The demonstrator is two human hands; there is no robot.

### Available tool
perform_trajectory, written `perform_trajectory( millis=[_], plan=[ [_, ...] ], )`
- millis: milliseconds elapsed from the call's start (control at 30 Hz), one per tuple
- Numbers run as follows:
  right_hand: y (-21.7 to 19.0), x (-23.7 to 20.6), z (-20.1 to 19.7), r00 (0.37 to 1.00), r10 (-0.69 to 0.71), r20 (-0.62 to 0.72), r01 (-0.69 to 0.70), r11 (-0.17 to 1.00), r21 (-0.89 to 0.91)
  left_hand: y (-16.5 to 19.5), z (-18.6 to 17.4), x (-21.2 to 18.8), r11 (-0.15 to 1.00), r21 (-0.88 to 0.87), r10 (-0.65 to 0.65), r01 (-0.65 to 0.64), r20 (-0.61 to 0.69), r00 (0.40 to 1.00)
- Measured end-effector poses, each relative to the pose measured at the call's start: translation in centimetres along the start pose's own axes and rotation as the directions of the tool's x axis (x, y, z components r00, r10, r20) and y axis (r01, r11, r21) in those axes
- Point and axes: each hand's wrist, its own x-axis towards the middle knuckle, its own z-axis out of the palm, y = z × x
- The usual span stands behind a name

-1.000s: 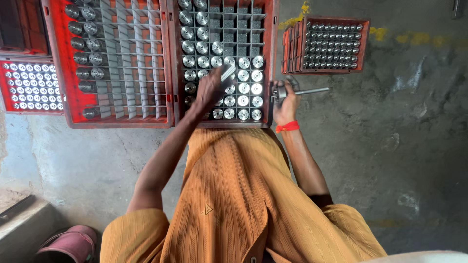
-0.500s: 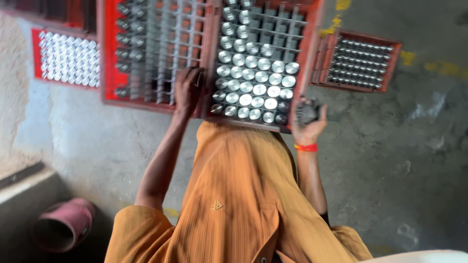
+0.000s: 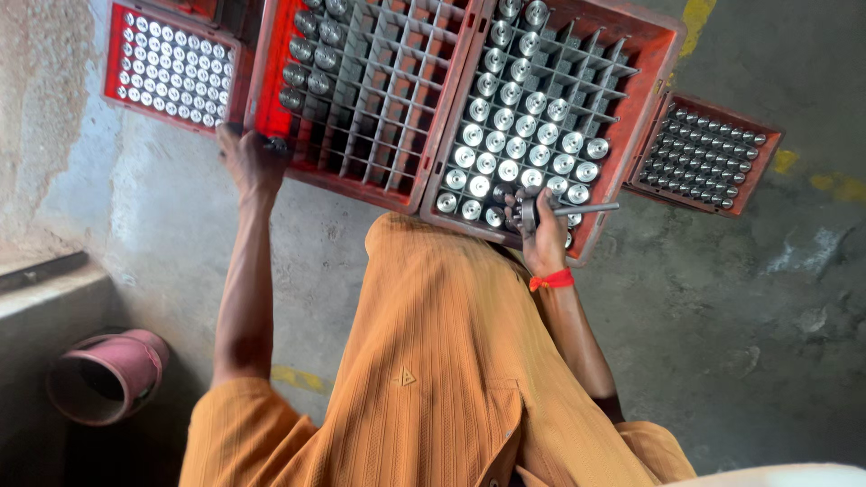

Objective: The person repeatedly picks small metal caps from a red crate and places them into a grid tray, filling it row by row. They then lift the filled tray and place it onto a metal table, repeating the process with another crate.

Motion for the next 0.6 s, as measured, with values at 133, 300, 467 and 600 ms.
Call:
perform_trajectory(
  millis=[133,300,467,600],
  plan=[
    [0.8,-0.9,-0.7,0.998,-0.052,-0.025,0.051,0.998,-0.043,-2.9,-6.6,-1.2,0.819,-0.513,0.25,-0.258,-0.085,0.964],
    [1.6,-0.3,-0.4,0.996,0.009,-0.091,-0.015,0.998,-0.059,4.6,0.6,-0.5,0.191,-0.877,-0.072,0.441,0.436,0.897],
    [0.7,0.8,2.9,0.995,-0.092,-0.049,0.091,0.995,-0.034,18.6,7.7,-7.7,0.506,-0.862,0.31,-0.036,0.143,0.94],
    [-2.2,0.5,4.3,0.969,-0.235,-0.08,0.241,0.968,0.075,26.5,6.8,-14.3,0.718,-0.688,0.384,-0.103,0.269,0.883]
  ],
)
